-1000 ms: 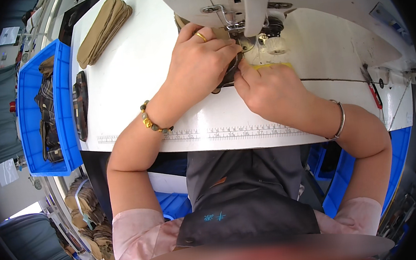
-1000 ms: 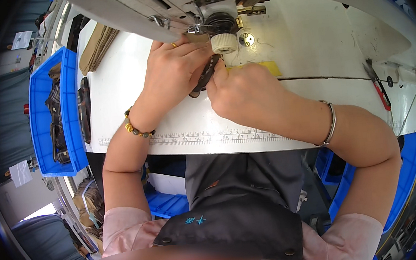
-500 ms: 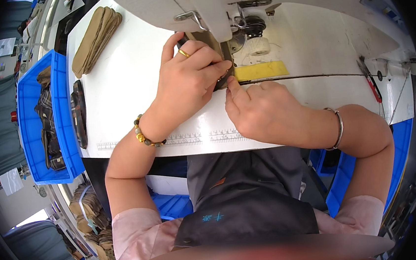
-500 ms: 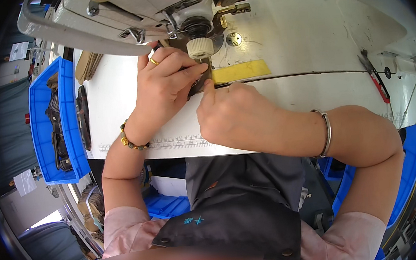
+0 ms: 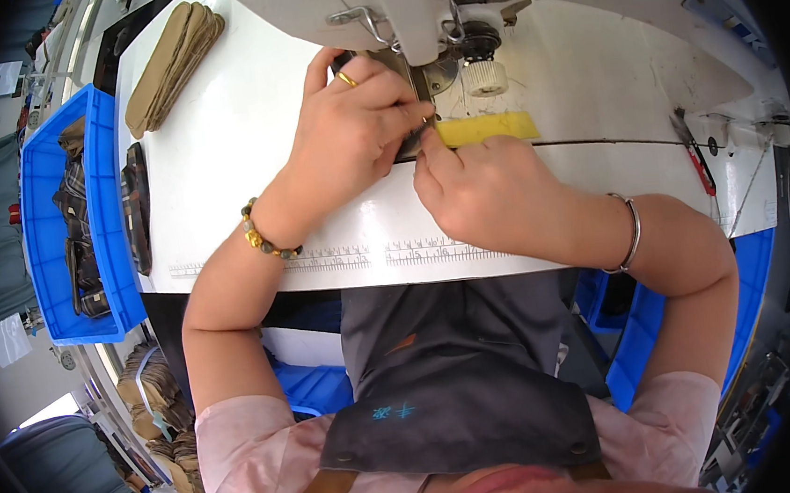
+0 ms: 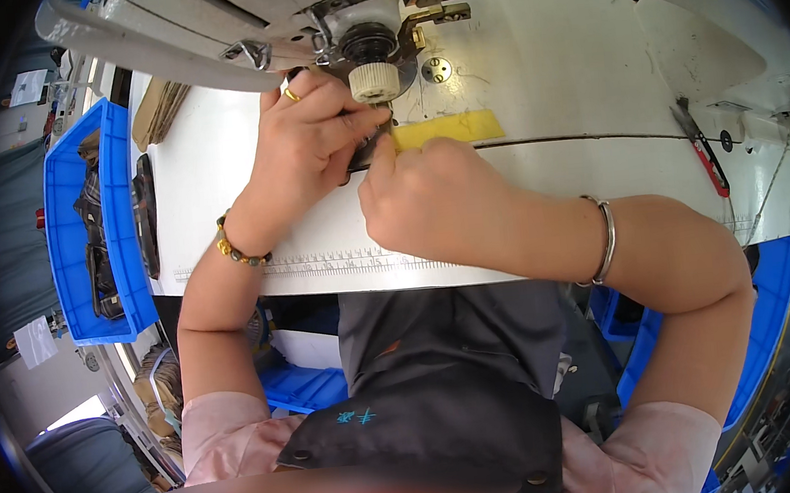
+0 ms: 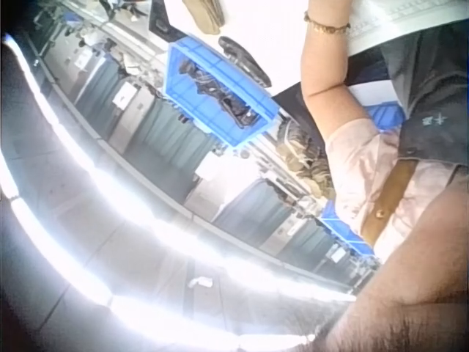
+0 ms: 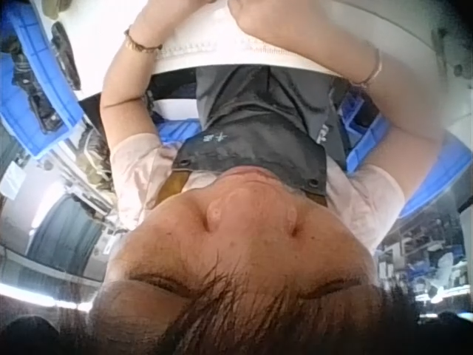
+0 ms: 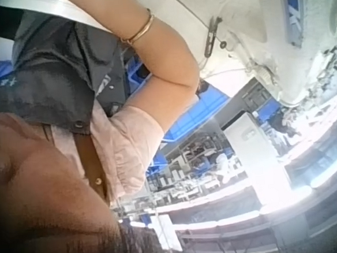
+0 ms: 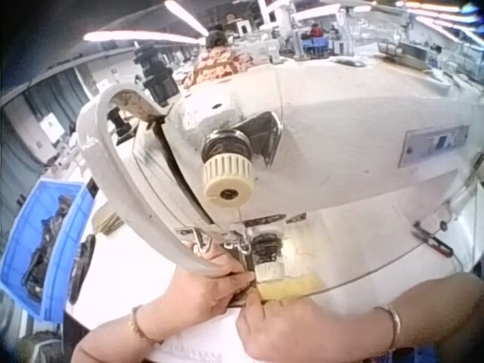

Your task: Sew the edge alignment on leather material pouches or accessories using an industrial sewing machine.

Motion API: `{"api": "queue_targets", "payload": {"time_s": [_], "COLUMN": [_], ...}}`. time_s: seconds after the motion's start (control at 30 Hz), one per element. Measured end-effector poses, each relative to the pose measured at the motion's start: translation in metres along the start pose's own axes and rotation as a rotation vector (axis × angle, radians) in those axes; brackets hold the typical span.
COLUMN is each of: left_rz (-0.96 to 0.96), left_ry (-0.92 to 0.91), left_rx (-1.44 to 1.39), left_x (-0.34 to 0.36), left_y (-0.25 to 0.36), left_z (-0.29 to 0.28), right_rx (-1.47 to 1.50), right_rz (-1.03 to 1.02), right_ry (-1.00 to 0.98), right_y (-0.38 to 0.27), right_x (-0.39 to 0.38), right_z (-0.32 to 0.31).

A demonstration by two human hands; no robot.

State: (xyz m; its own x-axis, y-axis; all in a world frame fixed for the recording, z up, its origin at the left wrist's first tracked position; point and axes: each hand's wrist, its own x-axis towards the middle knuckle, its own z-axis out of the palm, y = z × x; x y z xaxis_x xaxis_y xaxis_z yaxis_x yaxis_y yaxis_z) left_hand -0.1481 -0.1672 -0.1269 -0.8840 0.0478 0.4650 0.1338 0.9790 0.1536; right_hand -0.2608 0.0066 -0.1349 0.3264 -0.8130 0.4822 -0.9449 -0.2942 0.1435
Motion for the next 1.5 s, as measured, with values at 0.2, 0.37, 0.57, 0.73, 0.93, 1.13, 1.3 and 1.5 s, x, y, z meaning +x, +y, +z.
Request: {"api": "queue_targets", "payload": {"time_s": [0.2, 0.37, 0.57, 0.73, 0.93, 1.13, 1.3, 1.5], "left_rz": [-0.075, -0.081, -0.157, -0.066, -0.111, -0.158, -0.134, -0.143], "left_ry": [0.026, 0.024, -0.061, -0.077, -0.143, -0.105, -0.040, 0.011], "left_rx": [-0.055, 0.044, 0.240, 0.270, 0.305, 0.073, 0.197, 0.005], "left_x": [0.005, 0.004, 0.007, 0.010, 0.002, 0.002, 0.001, 0.001], "left_y": [-0.020, -0.023, -0.004, 0.012, 0.010, 0.003, 0.002, -0.006], "left_z": [0.009, 0.006, -0.017, -0.026, -0.017, -0.011, -0.007, -0.002], "right_rx": [0.038, 0.043, 0.095, 0.095, 0.106, 0.098, 0.092, 0.118], "right_rz": [0.080, 0.111, 0.129, 0.127, 0.189, 0.184, 0.191, 0.220], "right_ry": [0.006, -0.010, 0.004, -0.059, -0.075, -0.080, -0.104, -0.101], "right_y": [0.015, 0.019, 0.020, 0.022, 0.020, 0.020, 0.019, 0.016], "right_x": [0.006, 0.008, 0.006, 0.004, 0.004, 0.005, 0.003, 0.004], "right_z": [0.013, 0.009, 0.011, 0.013, 0.009, 0.007, 0.008, 0.010]}}
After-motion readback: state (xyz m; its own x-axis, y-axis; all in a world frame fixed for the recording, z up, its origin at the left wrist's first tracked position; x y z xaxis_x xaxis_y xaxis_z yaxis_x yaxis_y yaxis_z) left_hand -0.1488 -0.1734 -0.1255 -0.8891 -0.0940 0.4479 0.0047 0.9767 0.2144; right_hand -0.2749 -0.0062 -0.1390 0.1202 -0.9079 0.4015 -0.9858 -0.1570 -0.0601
